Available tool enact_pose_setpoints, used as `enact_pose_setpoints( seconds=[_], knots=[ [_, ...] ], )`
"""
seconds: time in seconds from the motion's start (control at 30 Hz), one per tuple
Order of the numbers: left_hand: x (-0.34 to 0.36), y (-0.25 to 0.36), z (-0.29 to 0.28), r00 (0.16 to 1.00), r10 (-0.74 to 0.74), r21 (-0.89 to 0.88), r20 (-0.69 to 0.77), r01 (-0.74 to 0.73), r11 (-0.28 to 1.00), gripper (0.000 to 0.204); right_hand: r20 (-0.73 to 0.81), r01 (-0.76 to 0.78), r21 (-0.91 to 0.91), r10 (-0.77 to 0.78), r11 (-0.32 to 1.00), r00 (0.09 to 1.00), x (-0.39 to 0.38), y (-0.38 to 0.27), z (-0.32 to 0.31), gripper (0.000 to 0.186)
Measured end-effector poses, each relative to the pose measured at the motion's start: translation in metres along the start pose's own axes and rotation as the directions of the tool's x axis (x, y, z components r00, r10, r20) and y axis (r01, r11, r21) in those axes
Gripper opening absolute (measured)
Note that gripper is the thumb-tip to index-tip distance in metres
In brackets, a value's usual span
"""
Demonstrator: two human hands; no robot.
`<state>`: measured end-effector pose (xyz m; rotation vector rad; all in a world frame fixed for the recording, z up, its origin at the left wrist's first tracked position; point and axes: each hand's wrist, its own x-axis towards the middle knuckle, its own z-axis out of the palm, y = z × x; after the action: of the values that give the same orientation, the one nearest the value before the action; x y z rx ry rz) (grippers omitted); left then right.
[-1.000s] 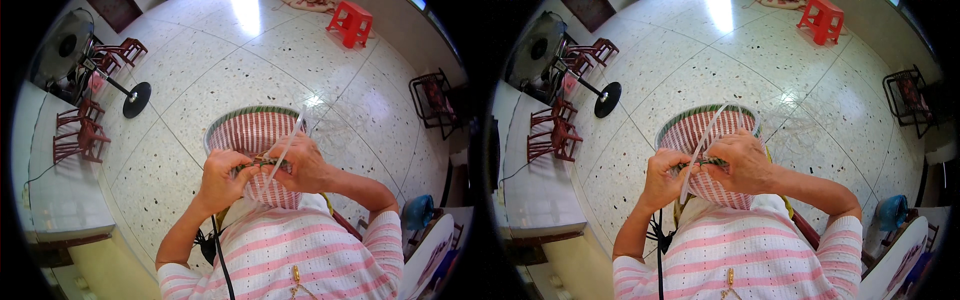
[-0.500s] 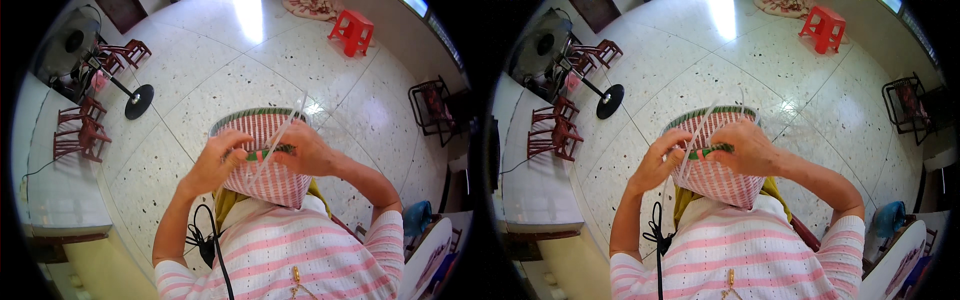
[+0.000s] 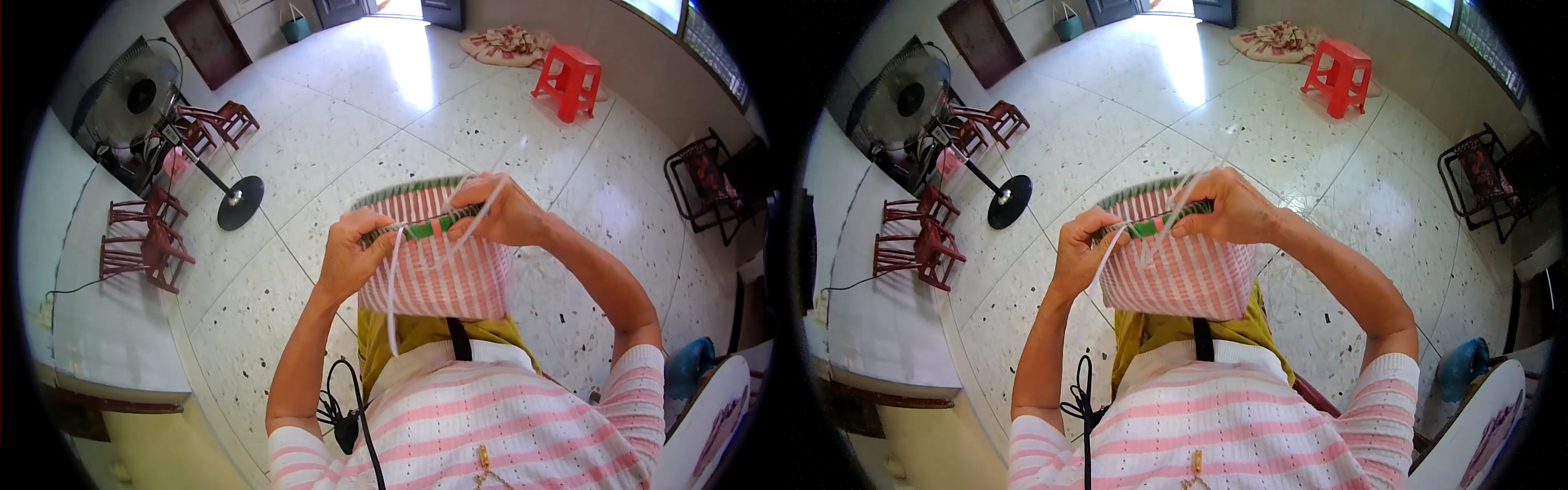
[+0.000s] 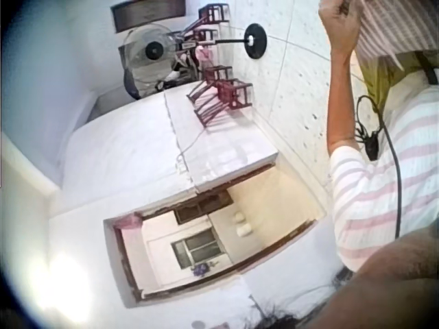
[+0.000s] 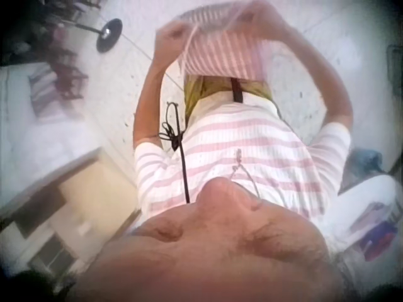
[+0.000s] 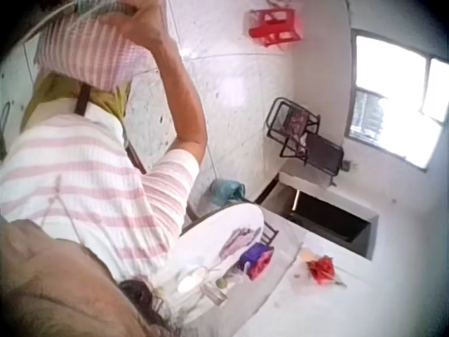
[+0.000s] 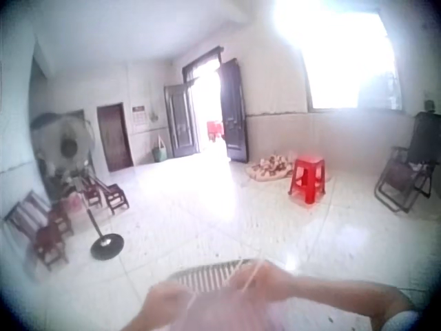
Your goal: The person weaves a white plastic strip through the rim of a small woven basket, pulling it tight and trimming the excess with shears.
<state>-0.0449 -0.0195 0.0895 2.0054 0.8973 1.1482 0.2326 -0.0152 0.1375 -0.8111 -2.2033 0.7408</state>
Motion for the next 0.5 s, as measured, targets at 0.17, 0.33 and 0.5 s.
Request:
enact_pose_setpoints(
  seconds=[0.17, 0.33, 0.5],
  knots=[
    [0.011, 0.007, 0.001, 0.971, 0.237, 0.289, 0.026, -0.234, 0.928, 0.028, -0.051, 0.155, -0.263, -0.175, 0.952, 0.983, 0.001, 0.029, -0.006, 0.022],
    [-0.014, -0.026, 0.028, 0.964, 0.267, 0.394, 0.008, -0.248, 0.885, 0.034, -0.022, 0.193, -0.407, -0.221, 0.893, 0.975, -0.013, 0.064, 0.023, 0.024],
    [-0.037, -0.036, 0.03, 0.99, 0.13, 0.396, -0.052, -0.099, 0.913, 0.028, -0.241, 0.126, -0.507, -0.281, 0.852, 0.929, -0.034, 0.047, 0.057, 0.031]
  ],
)
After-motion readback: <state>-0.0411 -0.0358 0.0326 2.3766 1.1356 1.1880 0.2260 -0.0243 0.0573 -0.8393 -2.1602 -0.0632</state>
